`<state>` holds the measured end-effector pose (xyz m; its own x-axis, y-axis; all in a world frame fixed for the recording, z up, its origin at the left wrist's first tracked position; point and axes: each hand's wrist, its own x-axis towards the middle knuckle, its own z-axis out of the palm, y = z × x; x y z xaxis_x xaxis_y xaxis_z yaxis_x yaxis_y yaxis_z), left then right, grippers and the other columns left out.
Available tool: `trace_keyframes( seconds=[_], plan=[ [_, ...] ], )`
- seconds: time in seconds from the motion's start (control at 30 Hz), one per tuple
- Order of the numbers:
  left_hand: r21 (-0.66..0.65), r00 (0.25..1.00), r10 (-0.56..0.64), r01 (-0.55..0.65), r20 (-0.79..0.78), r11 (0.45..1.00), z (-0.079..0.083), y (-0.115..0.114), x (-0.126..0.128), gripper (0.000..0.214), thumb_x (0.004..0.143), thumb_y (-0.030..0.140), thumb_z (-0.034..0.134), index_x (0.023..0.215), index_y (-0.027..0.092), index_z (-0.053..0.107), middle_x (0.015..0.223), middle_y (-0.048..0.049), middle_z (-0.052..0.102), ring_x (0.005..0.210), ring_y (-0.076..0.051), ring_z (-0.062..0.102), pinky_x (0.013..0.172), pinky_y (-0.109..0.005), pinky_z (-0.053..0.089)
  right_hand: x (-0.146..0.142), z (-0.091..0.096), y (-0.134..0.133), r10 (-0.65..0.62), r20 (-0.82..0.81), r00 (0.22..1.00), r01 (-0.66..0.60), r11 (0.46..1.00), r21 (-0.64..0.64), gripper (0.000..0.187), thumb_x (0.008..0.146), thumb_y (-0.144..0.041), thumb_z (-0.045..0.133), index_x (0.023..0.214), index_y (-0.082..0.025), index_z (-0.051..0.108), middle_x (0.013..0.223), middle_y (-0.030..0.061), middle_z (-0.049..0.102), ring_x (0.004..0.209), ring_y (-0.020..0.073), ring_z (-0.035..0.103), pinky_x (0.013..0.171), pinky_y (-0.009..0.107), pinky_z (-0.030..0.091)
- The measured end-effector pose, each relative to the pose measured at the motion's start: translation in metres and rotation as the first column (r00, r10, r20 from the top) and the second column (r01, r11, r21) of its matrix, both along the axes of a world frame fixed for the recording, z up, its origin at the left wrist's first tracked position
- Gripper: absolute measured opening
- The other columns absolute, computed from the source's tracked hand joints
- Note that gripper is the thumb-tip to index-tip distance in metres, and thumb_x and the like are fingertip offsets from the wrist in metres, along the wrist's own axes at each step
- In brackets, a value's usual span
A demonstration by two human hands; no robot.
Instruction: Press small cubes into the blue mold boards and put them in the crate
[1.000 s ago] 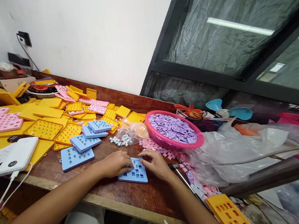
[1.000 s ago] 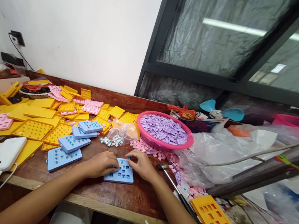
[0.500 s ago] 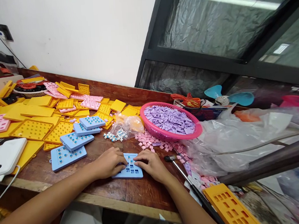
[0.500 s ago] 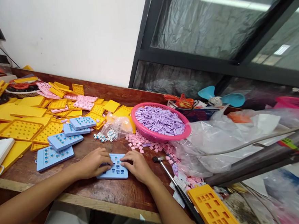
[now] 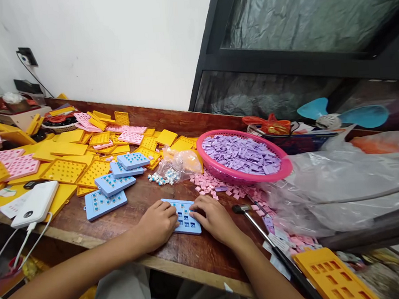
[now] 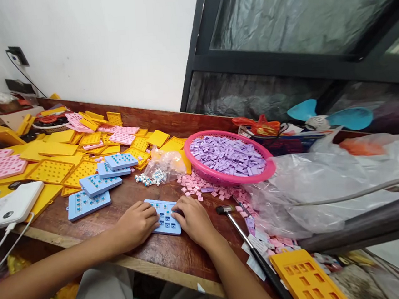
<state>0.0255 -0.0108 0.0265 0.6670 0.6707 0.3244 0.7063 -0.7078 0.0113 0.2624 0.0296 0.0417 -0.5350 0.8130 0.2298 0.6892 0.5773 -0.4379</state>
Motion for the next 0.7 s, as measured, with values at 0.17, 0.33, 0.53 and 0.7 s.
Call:
trace_keyframes(
  seconds=[0.17,0.33,0.53,0.7],
  plan=[
    [-0.006,1.0,0.0,0.0,0.022,1.0,0.001,-0.024,-0.001,0.03,0.102,0.028,0.042,0.12,0.014,0.061,0.118,-0.0128,0.064,0.109,-0.026,0.054,0.1,-0.044,0.041,0.001,0.002,-0.004,0.006,0.096,0.995,-0.012,0.998,0.069,0.013,0.096,-0.026,0.062,0.101,-0.024,0.073,0.1,0.0068,0.068,0.097,0.0241,0.062,0.087,0.038,0.046],
    [0.019,0.998,-0.056,0.057,-0.039,0.998,0.004,-0.03,-0.003,0.03,0.1,0.028,0.044,0.117,0.012,0.063,0.121,-0.016,0.062,0.11,-0.029,0.054,0.105,-0.046,0.039,-0.002,0.005,-0.022,0.022,0.293,0.956,-0.088,0.972,0.217,0.02,0.097,-0.033,0.063,0.11,-0.021,0.072,0.108,0.0123,0.068,0.103,0.0303,0.06,0.091,0.044,0.045],
    [-0.06,0.997,-0.055,0.058,0.047,0.996,0.015,-0.005,-0.015,0.028,0.102,0.029,0.042,0.106,0.018,0.067,0.102,-0.0098,0.067,0.097,-0.023,0.058,0.094,-0.04,0.043,-0.021,-0.007,-0.053,-0.05,0.37,0.928,-0.093,0.928,0.36,0.052,0.094,-0.058,0.058,0.12,-0.015,0.068,0.121,0.0201,0.064,0.111,0.0363,0.054,0.095,0.051,0.045],
    [-0.066,0.977,0.18,-0.173,0.119,0.983,0.021,0.07,-0.047,0.027,0.097,0.016,0.044,0.101,0.017,0.071,0.102,-0.0113,0.067,0.096,-0.023,0.061,0.09,-0.036,0.046,-0.032,-0.002,-0.059,-0.117,0.431,0.895,-0.065,0.92,0.386,0.067,0.087,-0.072,0.058,0.112,-0.011,0.071,0.114,0.0226,0.065,0.105,0.0376,0.054,0.091,0.051,0.045]
  ],
)
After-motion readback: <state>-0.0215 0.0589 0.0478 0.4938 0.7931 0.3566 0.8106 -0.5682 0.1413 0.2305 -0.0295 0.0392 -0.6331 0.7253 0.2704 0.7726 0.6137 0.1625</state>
